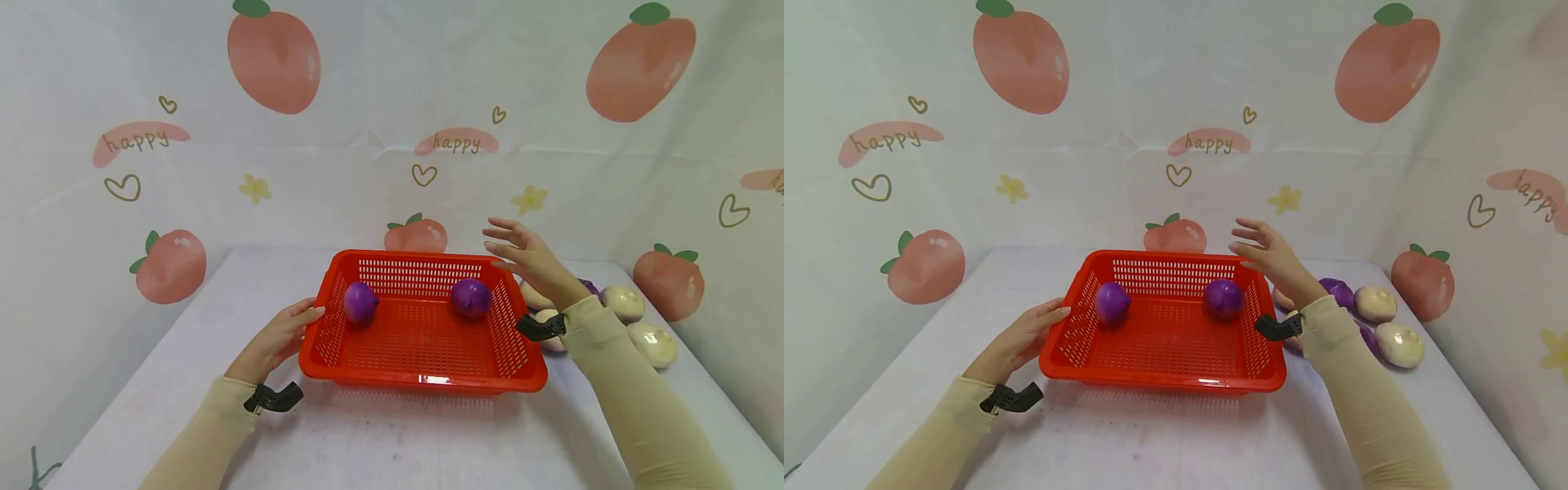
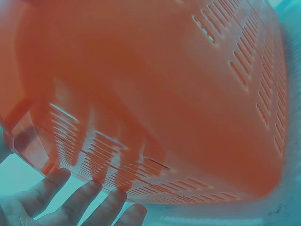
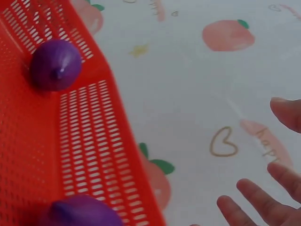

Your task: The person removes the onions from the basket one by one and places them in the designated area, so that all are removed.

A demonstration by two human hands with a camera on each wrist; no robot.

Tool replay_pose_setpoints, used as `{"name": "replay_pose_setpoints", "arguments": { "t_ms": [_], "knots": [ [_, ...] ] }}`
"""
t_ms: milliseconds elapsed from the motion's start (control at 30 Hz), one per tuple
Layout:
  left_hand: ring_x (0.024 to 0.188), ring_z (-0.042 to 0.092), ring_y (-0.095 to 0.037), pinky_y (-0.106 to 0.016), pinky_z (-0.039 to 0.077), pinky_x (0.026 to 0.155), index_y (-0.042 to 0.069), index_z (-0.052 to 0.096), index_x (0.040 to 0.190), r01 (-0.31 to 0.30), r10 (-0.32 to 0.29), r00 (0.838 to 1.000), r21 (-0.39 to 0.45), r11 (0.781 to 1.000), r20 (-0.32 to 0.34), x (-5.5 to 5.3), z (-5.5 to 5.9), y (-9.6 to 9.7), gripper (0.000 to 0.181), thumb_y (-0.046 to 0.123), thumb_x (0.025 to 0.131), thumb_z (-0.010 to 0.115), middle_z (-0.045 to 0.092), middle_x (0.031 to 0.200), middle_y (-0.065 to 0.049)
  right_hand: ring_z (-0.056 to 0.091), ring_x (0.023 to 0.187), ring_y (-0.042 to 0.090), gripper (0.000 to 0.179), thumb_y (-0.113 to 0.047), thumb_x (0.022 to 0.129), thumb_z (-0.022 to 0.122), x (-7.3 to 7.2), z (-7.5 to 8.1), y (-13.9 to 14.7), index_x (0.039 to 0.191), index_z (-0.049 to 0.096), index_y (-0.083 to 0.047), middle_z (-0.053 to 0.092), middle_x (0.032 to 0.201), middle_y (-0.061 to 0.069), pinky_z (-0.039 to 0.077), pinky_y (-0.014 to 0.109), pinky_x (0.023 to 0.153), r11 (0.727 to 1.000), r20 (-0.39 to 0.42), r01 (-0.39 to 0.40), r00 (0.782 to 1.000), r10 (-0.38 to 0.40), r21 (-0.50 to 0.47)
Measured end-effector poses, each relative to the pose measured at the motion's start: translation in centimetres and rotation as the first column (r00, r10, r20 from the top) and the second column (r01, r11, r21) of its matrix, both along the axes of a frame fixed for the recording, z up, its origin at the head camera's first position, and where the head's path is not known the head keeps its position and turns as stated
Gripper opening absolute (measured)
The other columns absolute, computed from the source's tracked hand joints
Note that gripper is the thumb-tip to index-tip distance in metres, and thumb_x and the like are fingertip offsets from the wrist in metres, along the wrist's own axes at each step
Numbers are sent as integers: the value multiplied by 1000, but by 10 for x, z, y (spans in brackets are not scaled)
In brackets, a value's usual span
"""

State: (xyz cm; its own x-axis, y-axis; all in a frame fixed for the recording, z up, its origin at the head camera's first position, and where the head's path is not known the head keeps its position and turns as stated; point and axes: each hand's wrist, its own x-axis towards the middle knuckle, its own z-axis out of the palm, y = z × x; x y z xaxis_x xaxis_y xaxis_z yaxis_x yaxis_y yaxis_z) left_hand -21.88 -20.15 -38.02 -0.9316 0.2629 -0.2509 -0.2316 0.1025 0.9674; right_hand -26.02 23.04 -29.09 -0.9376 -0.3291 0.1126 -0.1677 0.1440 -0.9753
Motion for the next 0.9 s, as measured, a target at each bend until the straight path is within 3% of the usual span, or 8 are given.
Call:
{"name": "replay_pose_setpoints", "arguments": {
  "t_ms": [133,433,700,900],
  "knots": [
    [107,61,-14,-41,51,98,8,30,150,-4,4,1000,-2,1000,0,0,-1,0,65,38,98,55,54,135,-10,36,137,41,65,-24,97,58,-11,-15,-10,151,25,-11,30,154,19,32,55,112,997,53,0,999,-4,81],
    [110,59,-15,-43,50,99,10,29,151,-11,11,1000,-19,1000,6,0,0,1,66,40,98,55,50,141,-14,37,137,40,65,-28,96,60,-26,-38,-16,148,30,-7,34,152,20,31,58,111,986,110,-4,994,-15,169],
    [108,60,-14,-41,51,98,9,29,151,-7,7,1000,-15,1000,7,-1,1,2,66,39,98,54,51,139,-13,45,129,38,57,-23,95,61,-31,-44,-22,144,36,-6,42,144,23,41,53,106,981,129,-33,992,8,191],
    [109,60,-15,-42,51,98,10,30,151,-18,18,1000,-11,1000,18,-1,0,1,65,38,98,55,50,140,-15,45,129,38,58,-24,91,66,-31,-46,-25,142,41,-10,40,147,19,48,48,97,947,181,-116,981,63,300]
  ]
}}
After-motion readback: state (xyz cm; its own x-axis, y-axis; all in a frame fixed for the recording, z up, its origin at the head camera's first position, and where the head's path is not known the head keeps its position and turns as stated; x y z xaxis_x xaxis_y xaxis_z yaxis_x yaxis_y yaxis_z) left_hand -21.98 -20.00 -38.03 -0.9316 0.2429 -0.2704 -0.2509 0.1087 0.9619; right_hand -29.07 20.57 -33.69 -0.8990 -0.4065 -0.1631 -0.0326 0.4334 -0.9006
